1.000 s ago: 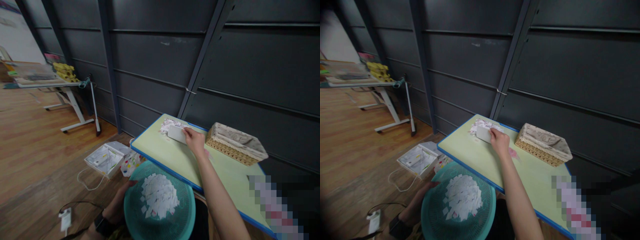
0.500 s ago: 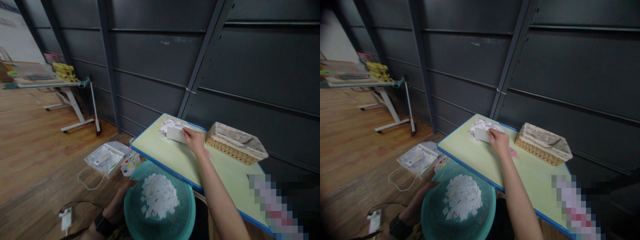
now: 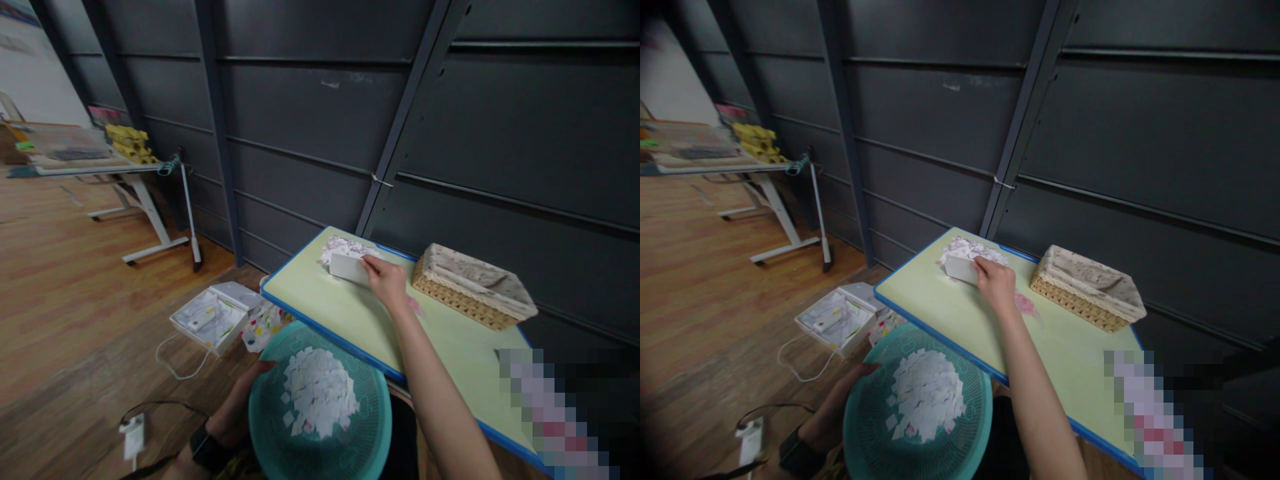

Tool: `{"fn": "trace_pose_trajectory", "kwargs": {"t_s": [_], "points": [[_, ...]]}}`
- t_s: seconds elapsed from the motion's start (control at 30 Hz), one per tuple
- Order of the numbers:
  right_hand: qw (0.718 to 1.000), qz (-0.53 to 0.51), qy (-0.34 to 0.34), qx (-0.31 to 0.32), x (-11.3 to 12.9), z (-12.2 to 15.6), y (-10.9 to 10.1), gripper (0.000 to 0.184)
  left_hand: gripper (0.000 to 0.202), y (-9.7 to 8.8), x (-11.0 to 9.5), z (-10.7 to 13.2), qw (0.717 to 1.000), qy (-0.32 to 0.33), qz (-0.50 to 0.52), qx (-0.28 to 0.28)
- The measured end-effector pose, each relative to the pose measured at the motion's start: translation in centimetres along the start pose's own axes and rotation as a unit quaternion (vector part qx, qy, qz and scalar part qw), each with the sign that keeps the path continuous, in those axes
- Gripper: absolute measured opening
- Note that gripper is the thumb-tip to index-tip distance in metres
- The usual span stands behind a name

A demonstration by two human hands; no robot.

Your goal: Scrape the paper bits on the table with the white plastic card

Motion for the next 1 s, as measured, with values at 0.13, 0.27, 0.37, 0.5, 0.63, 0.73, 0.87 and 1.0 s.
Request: {"fn": "trace_pose_trajectory", "kwargs": {"t_s": [0.13,0.27,0.37,0.5,0.63,0.73,0.87,1.0], "points": [[1.0,-0.009,-0.006,0.019,0.1,0.1,0.5,0.029,0.03,0.0,-0.2,0.0,1.0,0.013,0.002,0.007],[0.999,-0.04,-0.002,0.017,0.0,0.1,0.5,0.029,0.035,-0.4,-0.1,-0.2,1.0,0.019,-0.005,0.006],[0.998,-0.058,0.013,0.001,-0.2,0.0,0.1,0.029,0.036,-0.4,-0.1,-0.2,1.0,0.02,-0.008,0.005],[0.999,-0.047,0.024,-0.006,-0.1,0.1,-0.3,0.029,0.031,-0.2,-0.1,-0.1,1.0,0.02,-0.003,0.008],[0.998,-0.063,0.017,0.025,0.3,0.2,0.4,0.027,0.022,0.1,0.1,-0.1,1.0,0.01,-0.003,0.013],[0.994,-0.104,0.023,0.025,0.1,0.1,0.5,0.026,0.024,0.2,-0.2,0.1,1.0,0.019,-0.007,0.007],[0.994,-0.108,0.035,-0.003,-0.2,0.1,0.3,0.026,0.033,0.2,-1.0,0.3,0.999,0.032,-0.017,-0.018],[0.996,-0.078,0.031,-0.003,0.0,0.2,0.4,0.027,0.029,-0.1,-1.5,0.4,0.998,0.051,-0.027,-0.033]]}}
Point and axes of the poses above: each hand's wrist, its own z-axis away from the middle knuckle, its own y-axis out of the palm, x = y × z, the point moved 9 cm from there along -z, towards the middle knuckle
